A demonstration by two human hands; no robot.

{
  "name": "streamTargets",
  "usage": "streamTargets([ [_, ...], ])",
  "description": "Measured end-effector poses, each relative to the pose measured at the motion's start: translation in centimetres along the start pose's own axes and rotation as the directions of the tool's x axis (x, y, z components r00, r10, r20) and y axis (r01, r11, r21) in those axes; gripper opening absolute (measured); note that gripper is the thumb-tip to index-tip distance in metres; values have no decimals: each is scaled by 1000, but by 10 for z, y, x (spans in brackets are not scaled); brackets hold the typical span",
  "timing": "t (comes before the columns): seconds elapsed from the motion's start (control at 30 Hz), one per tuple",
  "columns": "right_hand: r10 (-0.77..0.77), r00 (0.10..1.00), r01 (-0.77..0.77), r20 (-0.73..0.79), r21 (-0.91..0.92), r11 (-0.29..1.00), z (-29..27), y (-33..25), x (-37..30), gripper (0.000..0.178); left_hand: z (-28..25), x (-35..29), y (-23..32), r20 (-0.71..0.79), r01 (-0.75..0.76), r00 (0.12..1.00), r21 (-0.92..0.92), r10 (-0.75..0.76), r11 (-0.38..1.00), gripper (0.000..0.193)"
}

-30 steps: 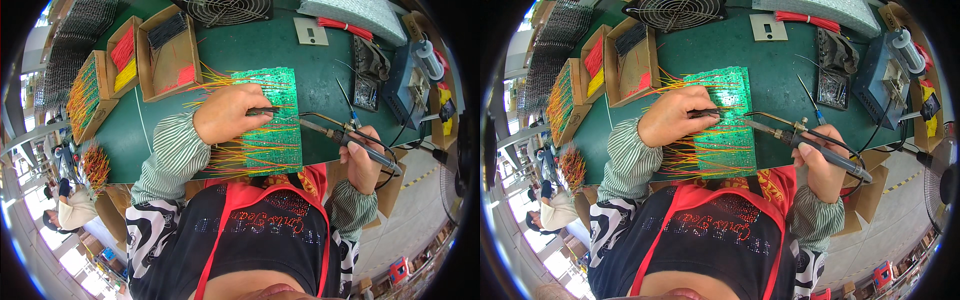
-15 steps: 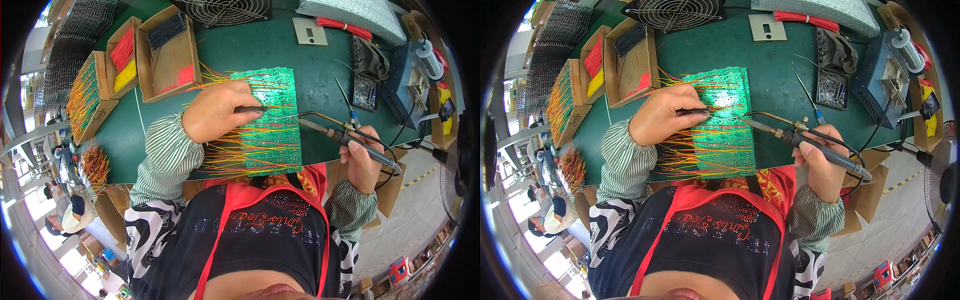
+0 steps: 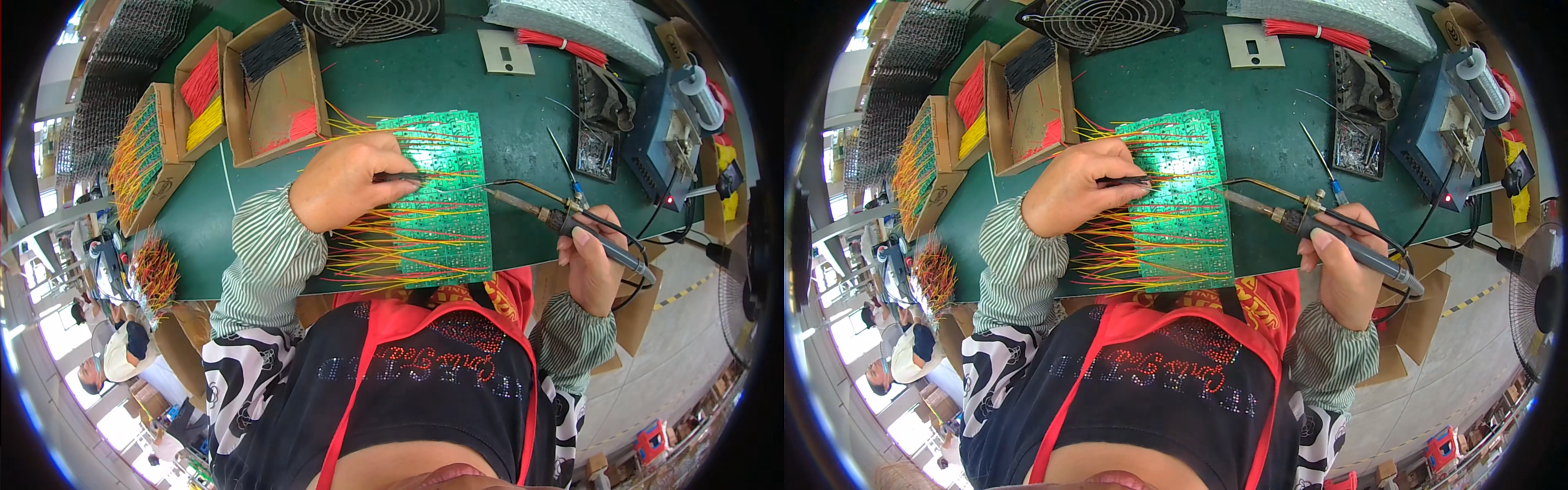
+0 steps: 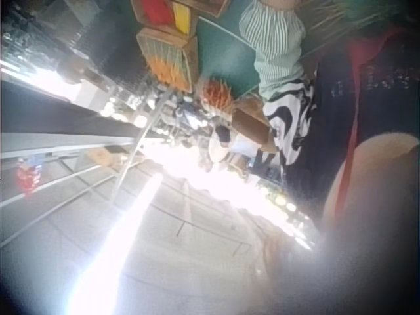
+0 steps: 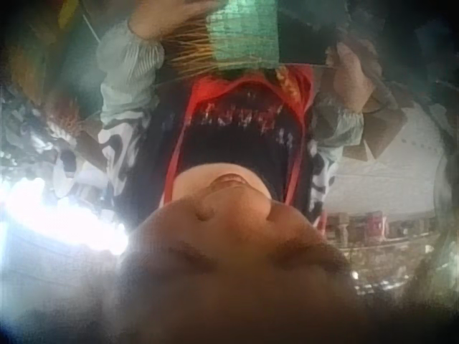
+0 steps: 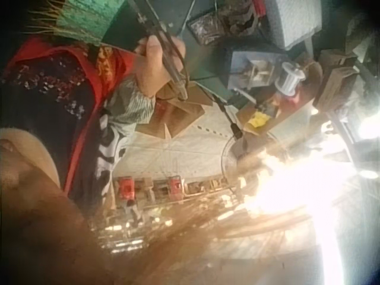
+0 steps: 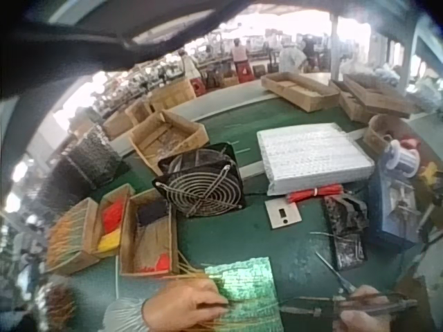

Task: The person solders colored wires onto a printed circuit board array using a soldering iron and solder wire.

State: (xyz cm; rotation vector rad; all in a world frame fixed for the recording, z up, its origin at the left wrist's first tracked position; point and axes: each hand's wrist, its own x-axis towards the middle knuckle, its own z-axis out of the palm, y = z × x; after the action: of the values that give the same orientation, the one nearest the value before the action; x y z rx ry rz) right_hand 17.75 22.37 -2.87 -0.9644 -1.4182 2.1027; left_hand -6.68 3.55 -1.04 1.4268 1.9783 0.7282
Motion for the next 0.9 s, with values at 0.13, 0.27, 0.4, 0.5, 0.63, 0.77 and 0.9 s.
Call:
streamTargets([
  [0.13, -10, 1000, 10, 7, 14, 1000, -2, 1, 1, 14, -1, 0, 0, 1, 9, 1000, 2, -9, 1000, 13],
  [0.27, -16, 1000, 16, 17, 12, 1000, -4, 1, 1, 14, -1, -2, -4, -2, 19, 1000, 5, -19, 1000, 13],
  [0.4, -6, 1000, 6, 13, 9, 1000, -6, 2, 1, 16, -1, -2, -6, -2, 55, 999, -1, -55, 999, 14],
  [0.5, -8, 1000, 8, 23, 12, 1000, -8, 1, 1, 17, -4, -4, -7, 17, 35, 999, 13, -36, 999, 16],
  [0.63, 7, 1000, -8, 5, 20, 1000, -8, 1, 1, 17, -4, -5, -9, 12, 43, 999, 20, -43, 999, 16],
  [0.77, 4, 1000, -4, 5, 30, 1000, -10, 3, 2, 17, -4, -6, -10, -16, 51, 999, 41, -50, 998, 16],
  [0.9, -1, 1000, 1, 10, 39, 999, -11, 2, 2, 17, -6, -9, -8, -12, 69, 998, 34, -68, 997, 15],
])
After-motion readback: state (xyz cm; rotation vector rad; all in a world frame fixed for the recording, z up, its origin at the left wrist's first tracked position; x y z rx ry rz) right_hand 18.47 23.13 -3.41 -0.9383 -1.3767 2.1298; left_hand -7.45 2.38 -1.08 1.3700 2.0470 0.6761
